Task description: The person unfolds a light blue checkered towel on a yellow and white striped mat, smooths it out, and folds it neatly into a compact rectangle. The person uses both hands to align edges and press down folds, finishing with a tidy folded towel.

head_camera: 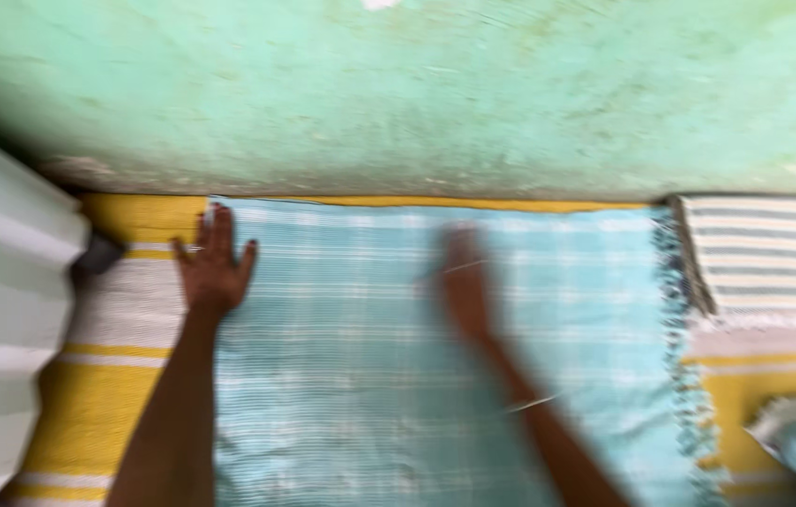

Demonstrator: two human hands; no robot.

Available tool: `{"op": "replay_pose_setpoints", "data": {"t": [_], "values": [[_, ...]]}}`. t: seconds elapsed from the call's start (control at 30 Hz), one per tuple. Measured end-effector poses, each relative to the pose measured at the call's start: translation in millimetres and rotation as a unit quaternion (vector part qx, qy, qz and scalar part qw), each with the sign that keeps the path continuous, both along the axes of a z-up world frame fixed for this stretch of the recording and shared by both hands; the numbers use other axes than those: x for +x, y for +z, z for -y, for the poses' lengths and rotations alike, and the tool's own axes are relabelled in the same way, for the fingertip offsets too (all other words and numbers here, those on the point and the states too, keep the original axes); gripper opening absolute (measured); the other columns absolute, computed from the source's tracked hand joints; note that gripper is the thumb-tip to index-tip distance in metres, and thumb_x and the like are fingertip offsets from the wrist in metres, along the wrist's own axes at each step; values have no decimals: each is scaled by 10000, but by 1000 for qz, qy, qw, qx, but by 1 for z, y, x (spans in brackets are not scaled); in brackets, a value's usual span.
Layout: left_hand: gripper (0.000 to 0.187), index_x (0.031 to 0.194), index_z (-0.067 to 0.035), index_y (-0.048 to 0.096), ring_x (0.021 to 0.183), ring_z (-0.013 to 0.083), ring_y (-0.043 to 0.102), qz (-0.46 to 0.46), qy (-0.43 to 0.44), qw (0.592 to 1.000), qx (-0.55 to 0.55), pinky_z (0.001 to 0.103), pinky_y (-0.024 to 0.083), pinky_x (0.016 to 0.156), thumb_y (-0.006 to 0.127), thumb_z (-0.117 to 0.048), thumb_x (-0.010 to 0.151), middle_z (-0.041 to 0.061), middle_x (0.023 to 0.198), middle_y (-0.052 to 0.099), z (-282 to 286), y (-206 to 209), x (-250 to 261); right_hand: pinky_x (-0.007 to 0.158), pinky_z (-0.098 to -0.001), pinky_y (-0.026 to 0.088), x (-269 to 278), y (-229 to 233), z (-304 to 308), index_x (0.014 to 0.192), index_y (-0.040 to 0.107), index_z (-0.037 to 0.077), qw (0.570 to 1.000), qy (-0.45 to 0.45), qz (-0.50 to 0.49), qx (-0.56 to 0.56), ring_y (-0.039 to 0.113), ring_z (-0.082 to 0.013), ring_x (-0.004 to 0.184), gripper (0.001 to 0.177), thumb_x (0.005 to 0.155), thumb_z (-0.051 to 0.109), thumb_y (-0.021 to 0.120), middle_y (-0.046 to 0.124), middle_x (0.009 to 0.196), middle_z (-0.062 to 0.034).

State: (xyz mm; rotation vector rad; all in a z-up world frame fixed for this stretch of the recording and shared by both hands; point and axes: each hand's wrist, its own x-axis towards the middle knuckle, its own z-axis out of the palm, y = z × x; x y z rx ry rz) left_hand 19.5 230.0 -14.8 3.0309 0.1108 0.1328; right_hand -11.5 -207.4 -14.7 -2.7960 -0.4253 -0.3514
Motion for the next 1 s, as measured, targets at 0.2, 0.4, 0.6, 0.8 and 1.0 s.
{"op": "replay_pose_setpoints", "data": {"t": [0.2,0.4,0.6,0.8,1.0], "values": [[828,1651,-153,88,1579,257,76,-8,0,1000,-24,663,-1,1215,196,-658,1005,24,1726,75,-1,11,-4,1233,-587,122,-71,13,-76,1592,267,37,991,72,-100,47,218,-296,1548,773,996,446,543,264,1678,-161],[817,1633,-152,125,1574,289,85,-15,0,1000,8,720,-1,1173,233,-639,986,9,1725,90,-8,-4,2,1245,-563,138,-56,25,205,1621,219,29,980,-180,-72,-53,192,-296,1575,704,1072,451,345,223,1697,-161],[763,1708,-107,205,1634,345,111,142,-28,990,-6,729,65,1217,407,-399,1033,112,1768,176,86,21,-13,1234,-543,157,-58,-27,290,1621,200,-7,978,-197,-27,-67,188,-346,1565,718,1081,453,309,192,1694,-221],[841,1606,-144,177,1547,323,119,-87,-139,984,-71,680,96,1182,386,-666,980,92,1689,141,311,17,-155,1251,-560,199,-56,-50,298,1630,260,-84,985,-162,3,-54,249,-412,1566,739,1121,448,329,256,1691,-281],[865,1642,-117,14,1589,255,43,-108,-3,994,4,559,41,1249,238,-675,1021,54,1729,20,169,54,-138,1280,-555,185,-62,-28,283,1654,214,-75,985,-166,-49,-28,200,-382,1613,770,1106,463,267,209,1727,-266]]}}
